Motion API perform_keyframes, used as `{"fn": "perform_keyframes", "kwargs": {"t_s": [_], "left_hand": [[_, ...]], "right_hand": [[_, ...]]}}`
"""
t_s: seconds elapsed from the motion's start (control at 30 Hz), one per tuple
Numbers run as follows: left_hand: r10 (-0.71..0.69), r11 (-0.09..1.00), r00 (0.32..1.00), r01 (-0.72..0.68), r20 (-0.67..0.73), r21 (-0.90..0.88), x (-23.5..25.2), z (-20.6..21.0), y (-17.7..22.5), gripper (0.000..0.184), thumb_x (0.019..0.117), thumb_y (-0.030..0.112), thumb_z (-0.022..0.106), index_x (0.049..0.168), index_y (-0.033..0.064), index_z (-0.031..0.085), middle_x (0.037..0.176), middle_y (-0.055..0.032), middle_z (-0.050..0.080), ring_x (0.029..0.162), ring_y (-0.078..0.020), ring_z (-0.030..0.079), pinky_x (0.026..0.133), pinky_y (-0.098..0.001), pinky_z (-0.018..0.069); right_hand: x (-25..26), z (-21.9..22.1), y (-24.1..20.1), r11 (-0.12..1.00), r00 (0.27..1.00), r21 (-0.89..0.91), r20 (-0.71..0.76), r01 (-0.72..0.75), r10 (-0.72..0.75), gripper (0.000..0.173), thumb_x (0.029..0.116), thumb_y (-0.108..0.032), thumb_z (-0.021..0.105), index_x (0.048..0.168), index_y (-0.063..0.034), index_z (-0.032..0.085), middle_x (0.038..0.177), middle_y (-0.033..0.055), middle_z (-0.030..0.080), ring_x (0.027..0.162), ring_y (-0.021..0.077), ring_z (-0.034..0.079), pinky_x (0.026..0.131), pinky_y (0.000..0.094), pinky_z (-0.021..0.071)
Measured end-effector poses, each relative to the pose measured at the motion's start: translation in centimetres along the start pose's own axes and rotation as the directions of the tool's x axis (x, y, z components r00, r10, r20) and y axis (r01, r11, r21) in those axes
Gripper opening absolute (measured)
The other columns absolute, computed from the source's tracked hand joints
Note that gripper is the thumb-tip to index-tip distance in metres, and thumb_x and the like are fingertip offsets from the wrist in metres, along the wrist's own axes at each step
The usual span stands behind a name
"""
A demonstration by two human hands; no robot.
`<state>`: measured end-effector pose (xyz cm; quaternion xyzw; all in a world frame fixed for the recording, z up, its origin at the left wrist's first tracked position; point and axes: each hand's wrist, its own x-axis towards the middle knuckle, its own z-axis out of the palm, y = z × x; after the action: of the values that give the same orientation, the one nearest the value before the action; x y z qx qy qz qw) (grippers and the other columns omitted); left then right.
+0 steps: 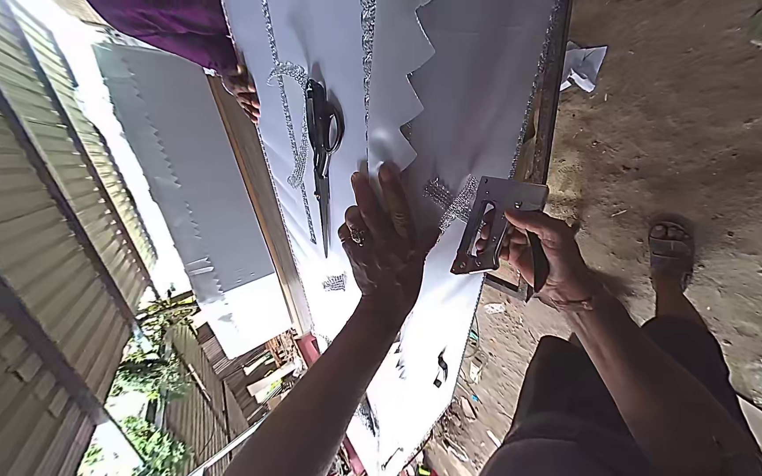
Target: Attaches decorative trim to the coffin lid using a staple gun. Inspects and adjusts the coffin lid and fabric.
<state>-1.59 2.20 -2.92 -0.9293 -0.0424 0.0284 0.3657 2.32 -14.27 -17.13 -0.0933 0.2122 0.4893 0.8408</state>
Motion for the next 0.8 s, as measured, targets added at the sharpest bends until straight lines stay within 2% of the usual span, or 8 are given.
{"fn": "perform_keyframes", "kwargs": {"t_s": [0.2,0.43,0.67,0.8], "left_hand": [[-0.002,1.0,1.0,0.001,-0.019,-0.018,-0.1,0.2,0.0,0.119,0.0835,0.074,0.064,0.165,0.0069,0.009,0.156,-0.0409,0.026,0.119,-0.0522,0.052,0.091,-0.0622,0.0424],[-0.002,1.0,1.0,0.002,0.005,-0.002,-0.1,0.0,0.0,0.119,0.0834,0.075,0.063,0.165,0.0077,0.007,0.156,-0.041,0.025,0.119,-0.0526,0.051,0.089,-0.0623,0.0424],[0.01,1.0,1.0,-0.01,-0.013,-0.002,0.0,-0.1,0.0,0.116,0.0859,0.073,0.062,0.164,0.0055,0.009,0.154,-0.0424,0.026,0.116,-0.0537,0.052,0.088,-0.0626,0.0428],[0.013,1.0,1.0,-0.013,-0.024,-0.012,0.0,0.0,0.0,0.117,0.085,0.074,0.062,0.164,0.0056,0.01,0.155,-0.0414,0.027,0.119,-0.0527,0.052,0.089,-0.0619,0.0436]], "right_hand": [[1.9,0.4,1.1,0.994,0.994,0.005,-0.001,-0.112,0.112,0.039,0.1069,-0.026,0.036,0.104,0.0007,0.065,0.088,0.0144,0.072,0.081,0.023,0.073,0.074,0.0361,0.0628],[2.3,-0.3,2.1,0.997,0.996,0.002,0.051,-0.072,0.072,0.04,0.1065,-0.026,0.036,0.103,-0.0007,0.067,0.089,0.0131,0.072,0.083,0.0226,0.073,0.077,0.0365,0.0625],[1.0,-0.8,1.1,1.0,1.0,-0.023,0.009,0.014,-0.013,0.037,0.1036,-0.024,0.039,0.102,-0.0006,0.068,0.088,0.0128,0.072,0.082,0.0222,0.073,0.077,0.0371,0.0627],[0.6,-0.6,0.3,0.998,1.0,-0.061,0.018,0.026,-0.025,0.039,0.104,-0.023,0.037,0.102,-0.0009,0.069,0.088,0.0126,0.072,0.081,0.0217,0.073,0.076,0.0356,0.0628]]}}
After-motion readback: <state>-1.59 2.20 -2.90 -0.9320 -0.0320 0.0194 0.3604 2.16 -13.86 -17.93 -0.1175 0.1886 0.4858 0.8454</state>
